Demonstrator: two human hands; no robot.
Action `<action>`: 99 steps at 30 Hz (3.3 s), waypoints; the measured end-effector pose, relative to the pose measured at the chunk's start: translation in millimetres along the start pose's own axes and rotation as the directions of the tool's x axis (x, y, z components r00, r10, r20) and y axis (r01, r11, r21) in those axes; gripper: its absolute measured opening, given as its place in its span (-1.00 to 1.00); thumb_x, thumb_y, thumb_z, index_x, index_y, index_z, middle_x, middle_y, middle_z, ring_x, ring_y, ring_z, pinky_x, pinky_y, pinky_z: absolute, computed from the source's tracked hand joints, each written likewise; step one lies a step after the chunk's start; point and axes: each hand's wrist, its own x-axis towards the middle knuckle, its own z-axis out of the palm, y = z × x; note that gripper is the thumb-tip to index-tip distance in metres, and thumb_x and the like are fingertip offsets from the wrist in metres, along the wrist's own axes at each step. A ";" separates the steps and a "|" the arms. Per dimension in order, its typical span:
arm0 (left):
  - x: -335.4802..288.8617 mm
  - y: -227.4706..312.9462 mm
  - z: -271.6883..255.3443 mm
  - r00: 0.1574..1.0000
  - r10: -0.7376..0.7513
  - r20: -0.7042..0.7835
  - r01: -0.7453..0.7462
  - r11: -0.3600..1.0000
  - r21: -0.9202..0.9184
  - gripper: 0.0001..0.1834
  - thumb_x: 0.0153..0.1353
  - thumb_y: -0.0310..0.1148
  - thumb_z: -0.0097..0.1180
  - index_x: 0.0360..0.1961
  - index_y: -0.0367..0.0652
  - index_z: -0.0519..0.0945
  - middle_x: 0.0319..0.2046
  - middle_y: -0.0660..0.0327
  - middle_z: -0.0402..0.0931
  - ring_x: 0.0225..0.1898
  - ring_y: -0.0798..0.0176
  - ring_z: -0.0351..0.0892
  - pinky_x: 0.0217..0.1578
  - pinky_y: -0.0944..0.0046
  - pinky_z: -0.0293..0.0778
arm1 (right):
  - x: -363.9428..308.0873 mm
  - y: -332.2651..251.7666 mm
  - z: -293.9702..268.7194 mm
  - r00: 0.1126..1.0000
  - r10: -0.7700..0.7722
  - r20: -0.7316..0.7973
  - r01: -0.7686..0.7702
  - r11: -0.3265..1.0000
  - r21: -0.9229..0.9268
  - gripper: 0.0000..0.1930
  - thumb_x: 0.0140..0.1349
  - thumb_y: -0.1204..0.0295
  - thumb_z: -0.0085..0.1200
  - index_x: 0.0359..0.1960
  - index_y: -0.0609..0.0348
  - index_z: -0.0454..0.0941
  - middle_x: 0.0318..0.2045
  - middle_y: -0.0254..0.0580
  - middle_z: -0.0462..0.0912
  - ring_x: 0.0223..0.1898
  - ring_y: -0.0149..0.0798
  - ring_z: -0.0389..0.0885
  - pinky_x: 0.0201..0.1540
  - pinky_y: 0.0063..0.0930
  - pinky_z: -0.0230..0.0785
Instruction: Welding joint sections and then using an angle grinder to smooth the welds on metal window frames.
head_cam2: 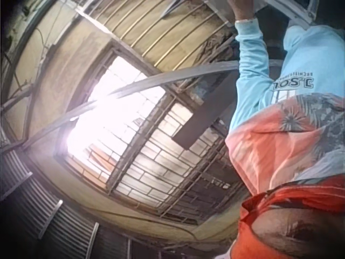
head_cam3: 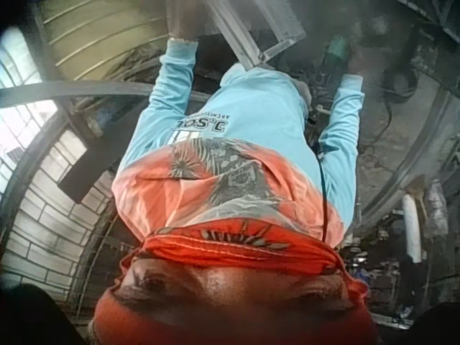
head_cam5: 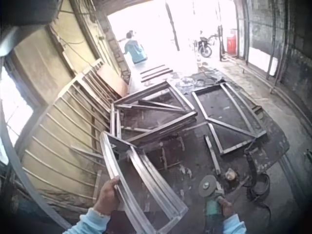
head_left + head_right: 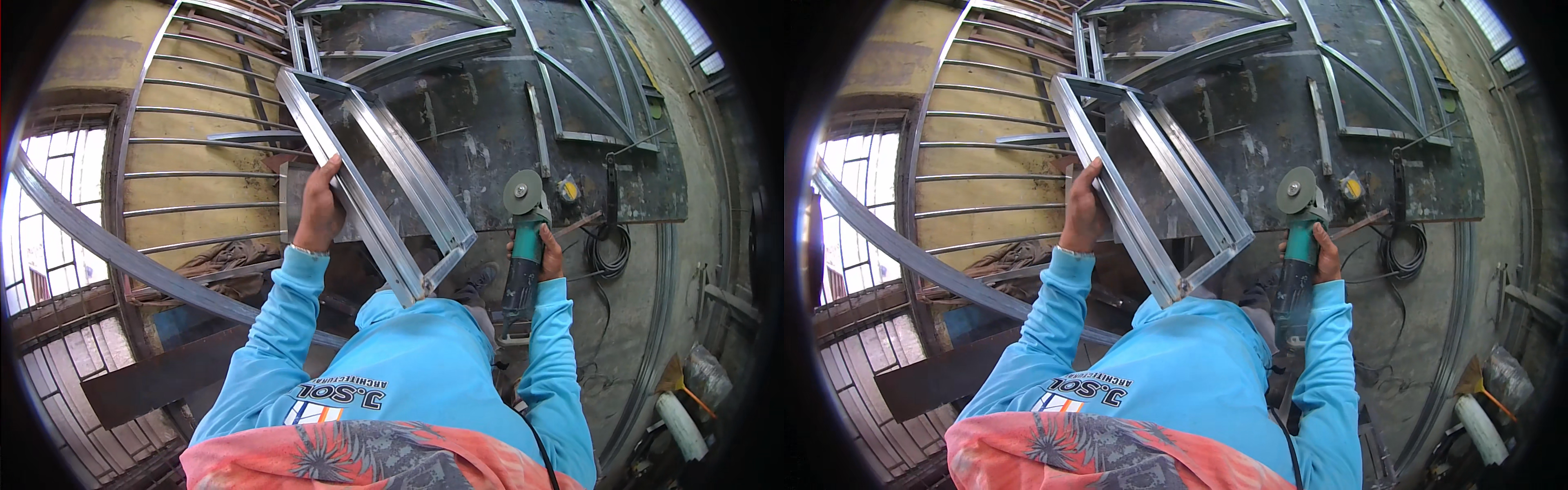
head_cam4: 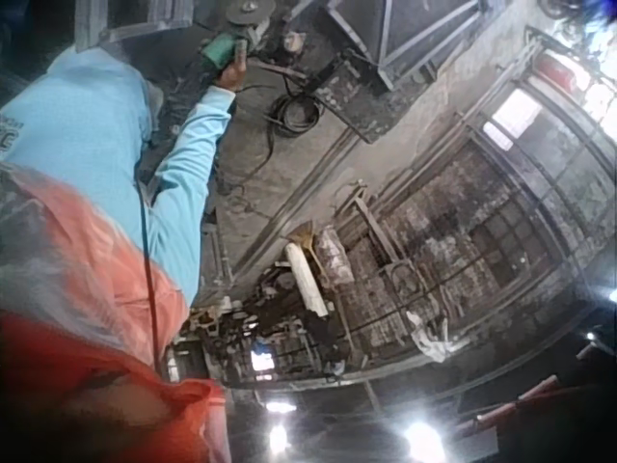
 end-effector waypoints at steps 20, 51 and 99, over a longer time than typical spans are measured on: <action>-28.7 4.8 -49.5 0.995 -0.072 -0.069 0.087 0.968 0.236 -0.52 0.24 -0.12 0.29 -0.08 -0.37 0.53 -0.31 0.26 0.56 -0.38 0.43 0.51 -0.35 0.36 0.47 | 106.9 -14.9 4.7 0.997 -0.071 0.012 0.071 0.997 0.042 -0.20 0.27 -0.29 -0.08 -0.01 0.40 0.45 -0.29 0.04 0.61 -0.32 -0.03 0.70 -0.31 -0.19 0.67; -6.6 -88.4 -218.4 0.788 -0.364 -0.497 0.518 0.827 0.216 -0.33 -0.01 -0.70 0.00 0.22 -0.38 0.24 -0.39 0.16 0.47 -0.42 0.19 0.57 -0.34 0.12 0.60 | 60.4 71.6 19.7 0.572 -0.803 -0.168 -0.305 -0.017 -0.952 -0.43 0.02 0.10 0.39 -0.11 0.35 0.58 -0.22 0.13 0.61 -0.15 0.16 0.60 -0.09 -0.06 0.44; 96.0 -120.7 -33.6 0.974 0.200 0.104 -0.225 0.858 0.462 -0.67 0.25 -0.19 0.23 -0.14 -0.26 0.64 -0.31 0.22 0.65 -0.32 0.32 0.61 -0.26 0.23 0.54 | 25.3 12.7 279.9 0.974 -0.216 0.068 0.190 0.619 -0.762 -0.52 0.17 0.31 0.35 0.01 0.28 0.42 -0.36 -0.21 0.62 -0.42 -0.40 0.64 -0.36 -0.51 0.59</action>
